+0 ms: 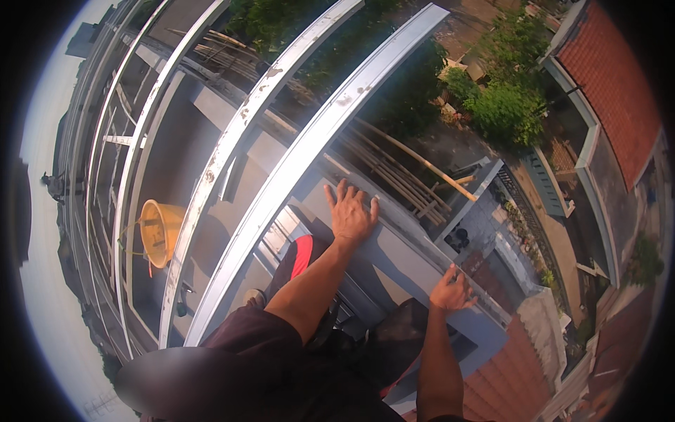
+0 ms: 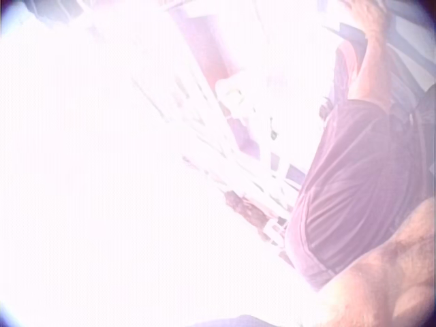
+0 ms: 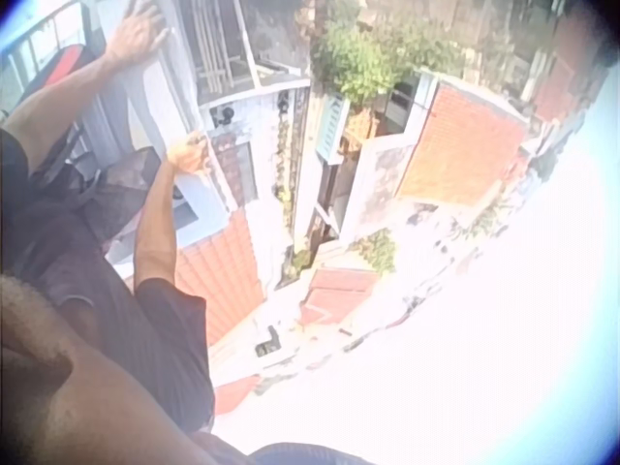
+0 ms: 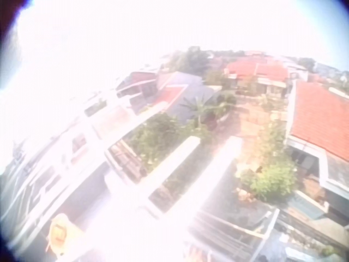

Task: The person uses a cordless drill to drive screws into small metal brackets, then places the brackets onto a metal roof frame. The person works on a rooftop structure, handling brackets and a drill to assemble the framework.

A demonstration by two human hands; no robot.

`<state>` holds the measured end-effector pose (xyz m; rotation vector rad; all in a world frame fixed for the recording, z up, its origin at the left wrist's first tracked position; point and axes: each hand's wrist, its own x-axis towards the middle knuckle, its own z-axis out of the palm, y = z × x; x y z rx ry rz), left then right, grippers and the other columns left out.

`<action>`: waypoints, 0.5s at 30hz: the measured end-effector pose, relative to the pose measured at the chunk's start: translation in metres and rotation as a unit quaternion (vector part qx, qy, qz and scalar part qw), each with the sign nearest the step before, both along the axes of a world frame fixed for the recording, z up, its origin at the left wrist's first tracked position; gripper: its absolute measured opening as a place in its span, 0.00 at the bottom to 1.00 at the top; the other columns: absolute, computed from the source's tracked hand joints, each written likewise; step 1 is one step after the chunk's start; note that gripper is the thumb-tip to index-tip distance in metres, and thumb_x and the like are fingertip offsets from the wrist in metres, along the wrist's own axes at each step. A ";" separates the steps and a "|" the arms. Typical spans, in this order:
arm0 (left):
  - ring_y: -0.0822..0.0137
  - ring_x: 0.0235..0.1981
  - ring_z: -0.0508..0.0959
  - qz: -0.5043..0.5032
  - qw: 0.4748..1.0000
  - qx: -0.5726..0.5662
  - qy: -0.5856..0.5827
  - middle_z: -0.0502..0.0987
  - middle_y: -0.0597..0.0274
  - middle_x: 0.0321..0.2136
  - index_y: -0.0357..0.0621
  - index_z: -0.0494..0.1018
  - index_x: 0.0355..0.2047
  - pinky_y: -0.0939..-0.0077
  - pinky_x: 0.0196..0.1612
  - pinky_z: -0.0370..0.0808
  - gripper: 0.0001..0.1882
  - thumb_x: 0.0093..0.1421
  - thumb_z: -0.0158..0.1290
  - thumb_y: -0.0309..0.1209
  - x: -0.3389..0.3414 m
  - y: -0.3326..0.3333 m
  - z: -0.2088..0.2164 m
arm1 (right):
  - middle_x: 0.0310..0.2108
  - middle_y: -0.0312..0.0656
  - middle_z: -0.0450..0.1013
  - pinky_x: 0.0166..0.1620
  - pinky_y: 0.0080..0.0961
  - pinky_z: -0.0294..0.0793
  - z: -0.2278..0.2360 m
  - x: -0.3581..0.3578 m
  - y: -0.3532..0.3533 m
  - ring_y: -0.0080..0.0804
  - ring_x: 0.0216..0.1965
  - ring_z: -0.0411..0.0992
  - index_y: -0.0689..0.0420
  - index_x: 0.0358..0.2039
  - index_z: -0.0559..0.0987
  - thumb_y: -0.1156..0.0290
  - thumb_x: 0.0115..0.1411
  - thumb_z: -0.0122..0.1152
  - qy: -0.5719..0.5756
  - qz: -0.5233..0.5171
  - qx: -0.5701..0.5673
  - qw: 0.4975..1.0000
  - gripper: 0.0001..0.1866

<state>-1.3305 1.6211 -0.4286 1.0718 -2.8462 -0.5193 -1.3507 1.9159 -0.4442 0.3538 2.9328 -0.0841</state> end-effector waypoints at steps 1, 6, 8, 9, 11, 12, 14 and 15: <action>0.49 0.70 0.60 0.000 1.000 0.002 -0.003 0.77 0.52 0.48 0.38 0.82 0.42 0.34 0.75 0.37 0.22 0.64 0.54 0.46 0.000 0.000 0.001 | 0.49 0.45 0.82 0.71 0.59 0.44 0.001 0.000 -0.001 0.46 0.57 0.73 0.54 0.45 0.87 0.37 0.71 0.47 -0.002 0.000 0.000 1.000 0.33; 0.49 0.70 0.60 0.000 1.000 0.002 -0.004 0.77 0.52 0.48 0.39 0.82 0.42 0.34 0.75 0.37 0.21 0.64 0.54 0.46 0.000 0.000 0.000 | 0.49 0.46 0.82 0.72 0.59 0.44 -0.003 0.000 0.001 0.46 0.57 0.73 0.54 0.46 0.87 0.37 0.71 0.46 0.004 0.000 0.011 1.000 0.34; 0.49 0.70 0.60 0.001 1.000 0.001 -0.009 0.77 0.52 0.48 0.39 0.82 0.42 0.34 0.75 0.37 0.21 0.64 0.54 0.46 0.000 0.000 -0.001 | 0.50 0.46 0.82 0.72 0.59 0.43 -0.005 0.001 0.001 0.46 0.58 0.73 0.54 0.46 0.87 0.37 0.71 0.46 0.007 -0.003 0.012 1.000 0.34; 0.49 0.70 0.60 0.000 1.000 0.000 -0.009 0.77 0.52 0.48 0.39 0.82 0.42 0.34 0.75 0.37 0.21 0.64 0.54 0.46 0.000 0.000 -0.001 | 0.50 0.46 0.81 0.72 0.59 0.43 -0.007 0.001 0.002 0.46 0.58 0.73 0.54 0.46 0.87 0.36 0.71 0.46 0.007 -0.002 0.011 1.000 0.34; 0.49 0.70 0.60 -0.001 1.000 -0.001 -0.009 0.77 0.52 0.49 0.39 0.82 0.42 0.34 0.75 0.36 0.21 0.64 0.54 0.46 0.000 0.000 -0.001 | 0.50 0.47 0.81 0.72 0.59 0.43 -0.009 0.002 0.004 0.46 0.58 0.72 0.54 0.47 0.86 0.36 0.71 0.46 0.009 0.000 0.010 1.000 0.34; 0.50 0.70 0.60 0.000 1.000 -0.002 -0.019 0.77 0.53 0.49 0.41 0.82 0.42 0.35 0.76 0.36 0.21 0.65 0.54 0.46 0.000 0.000 0.001 | 0.50 0.47 0.81 0.72 0.59 0.42 -0.010 0.002 0.004 0.46 0.58 0.72 0.54 0.47 0.86 0.36 0.71 0.46 0.010 0.000 0.011 1.000 0.34; 0.51 0.70 0.61 0.001 0.999 -0.003 -0.040 0.77 0.55 0.50 0.44 0.82 0.43 0.37 0.76 0.37 0.19 0.66 0.54 0.46 -0.002 0.000 0.005 | 0.50 0.47 0.81 0.73 0.59 0.42 -0.011 0.003 0.006 0.46 0.59 0.72 0.54 0.47 0.86 0.36 0.71 0.45 0.013 0.001 0.012 1.000 0.34; 0.51 0.70 0.61 0.001 0.999 -0.004 -0.039 0.77 0.55 0.50 0.44 0.82 0.43 0.37 0.76 0.37 0.19 0.66 0.54 0.46 -0.002 0.000 0.005 | 0.50 0.47 0.81 0.73 0.59 0.42 -0.011 0.003 0.006 0.45 0.58 0.72 0.54 0.47 0.86 0.36 0.71 0.46 0.014 0.002 0.010 1.000 0.34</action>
